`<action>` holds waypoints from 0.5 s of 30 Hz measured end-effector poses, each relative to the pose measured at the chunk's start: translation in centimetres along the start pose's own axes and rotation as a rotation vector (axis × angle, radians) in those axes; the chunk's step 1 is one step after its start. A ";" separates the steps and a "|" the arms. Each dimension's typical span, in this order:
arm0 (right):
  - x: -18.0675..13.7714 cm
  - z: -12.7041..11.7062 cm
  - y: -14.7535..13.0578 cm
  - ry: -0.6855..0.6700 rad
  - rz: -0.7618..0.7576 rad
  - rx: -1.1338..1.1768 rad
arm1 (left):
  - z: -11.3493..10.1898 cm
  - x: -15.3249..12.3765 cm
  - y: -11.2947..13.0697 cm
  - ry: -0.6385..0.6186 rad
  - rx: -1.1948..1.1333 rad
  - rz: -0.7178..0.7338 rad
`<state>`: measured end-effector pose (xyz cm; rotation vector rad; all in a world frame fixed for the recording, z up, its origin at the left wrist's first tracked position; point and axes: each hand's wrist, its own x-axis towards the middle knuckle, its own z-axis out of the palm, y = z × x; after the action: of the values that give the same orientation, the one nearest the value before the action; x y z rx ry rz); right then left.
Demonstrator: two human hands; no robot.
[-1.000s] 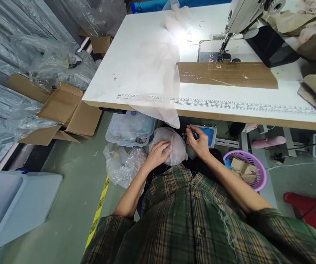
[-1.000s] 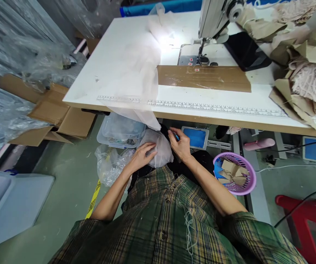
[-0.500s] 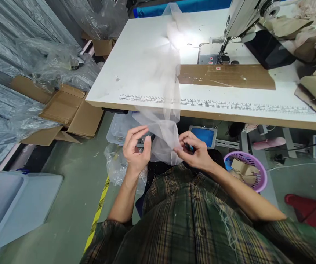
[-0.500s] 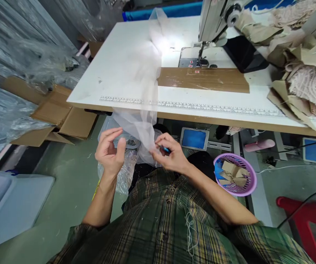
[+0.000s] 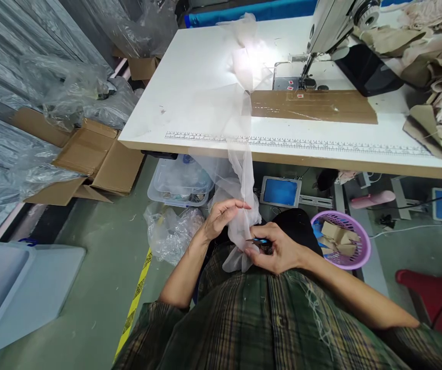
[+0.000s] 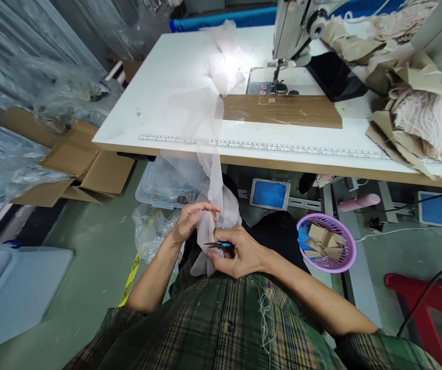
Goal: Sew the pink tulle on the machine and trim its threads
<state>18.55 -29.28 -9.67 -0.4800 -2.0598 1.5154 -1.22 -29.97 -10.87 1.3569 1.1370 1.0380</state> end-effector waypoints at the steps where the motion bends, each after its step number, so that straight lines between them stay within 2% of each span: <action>1: 0.0 -0.3 0.1 -0.014 0.022 -0.020 | 0.1 -0.1 0.1 0.017 -0.030 -0.034; 3: 0.1 -1.1 0.3 0.008 0.084 -0.081 | 0.1 -0.3 0.5 0.080 -0.025 -0.074; 8: 1.8 -2.8 0.2 0.202 0.229 -0.163 | -0.1 -0.8 1.3 0.179 0.035 -0.087; 12: 3.2 -2.9 0.2 0.185 0.330 -0.187 | -0.4 -0.9 1.4 0.200 0.070 -0.064; 15: 3.7 -2.6 0.2 0.157 0.346 -0.194 | -0.5 -0.9 1.4 0.210 0.109 -0.045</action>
<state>17.16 -25.17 -8.50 -1.0418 -2.0846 1.4126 -1.79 -30.80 -9.47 1.3236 1.3904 1.1189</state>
